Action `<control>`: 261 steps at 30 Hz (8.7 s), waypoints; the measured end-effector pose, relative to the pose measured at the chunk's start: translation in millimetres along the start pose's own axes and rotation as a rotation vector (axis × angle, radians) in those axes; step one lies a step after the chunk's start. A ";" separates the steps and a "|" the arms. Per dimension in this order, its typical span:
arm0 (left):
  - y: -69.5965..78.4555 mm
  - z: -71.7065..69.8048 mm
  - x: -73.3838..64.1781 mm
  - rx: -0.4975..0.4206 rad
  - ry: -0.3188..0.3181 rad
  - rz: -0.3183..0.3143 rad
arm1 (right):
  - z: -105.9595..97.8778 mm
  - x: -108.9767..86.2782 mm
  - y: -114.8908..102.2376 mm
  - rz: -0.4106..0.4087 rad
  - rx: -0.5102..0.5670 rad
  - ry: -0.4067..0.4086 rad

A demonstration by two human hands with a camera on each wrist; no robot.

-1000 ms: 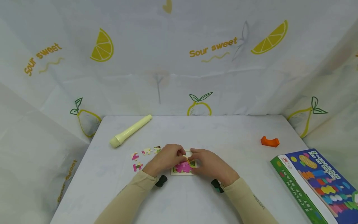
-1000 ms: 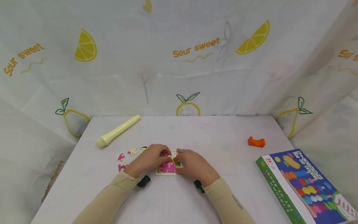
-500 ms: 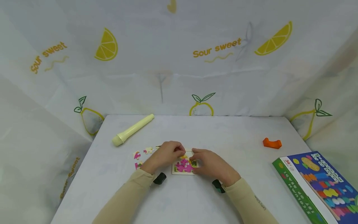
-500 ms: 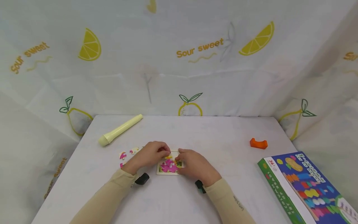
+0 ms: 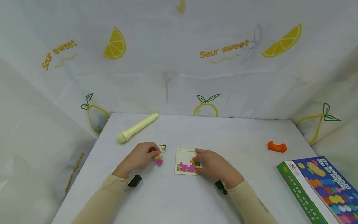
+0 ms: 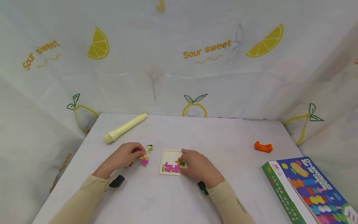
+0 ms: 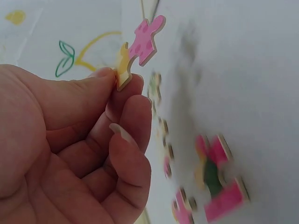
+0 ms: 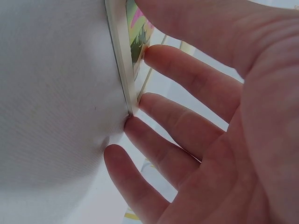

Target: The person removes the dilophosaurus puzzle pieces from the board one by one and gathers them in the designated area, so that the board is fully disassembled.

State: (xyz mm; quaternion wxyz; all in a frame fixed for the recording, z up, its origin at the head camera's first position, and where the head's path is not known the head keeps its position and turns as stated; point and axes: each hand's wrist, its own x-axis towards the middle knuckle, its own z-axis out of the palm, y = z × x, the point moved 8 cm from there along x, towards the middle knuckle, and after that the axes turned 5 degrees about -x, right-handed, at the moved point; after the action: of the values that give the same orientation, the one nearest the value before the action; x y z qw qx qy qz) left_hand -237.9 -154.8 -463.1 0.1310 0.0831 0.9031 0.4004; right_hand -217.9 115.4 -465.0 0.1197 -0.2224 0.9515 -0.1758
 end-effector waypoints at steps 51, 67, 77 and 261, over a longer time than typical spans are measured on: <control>88.4 97.5 51.4 0.120 -0.195 0.220 | 0.9 3.7 11.4 0.036 0.054 0.023; 93.3 102.9 51.9 0.122 -0.169 0.190 | -0.4 3.3 14.4 0.056 0.052 0.019; 93.7 107.6 53.1 0.106 -0.171 0.194 | -1.2 0.6 17.4 0.066 0.057 0.009; 65.7 72.3 22.3 0.128 -0.185 0.217 | -0.6 -1.5 -16.9 -0.206 -0.077 0.001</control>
State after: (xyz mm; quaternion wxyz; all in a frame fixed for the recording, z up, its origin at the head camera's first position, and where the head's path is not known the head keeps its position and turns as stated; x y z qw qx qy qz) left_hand -234.3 -54.7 -464.6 0.1638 0.2248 0.8965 0.3447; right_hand -210.3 102.1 -457.7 0.0917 -0.3234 0.9297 -0.1505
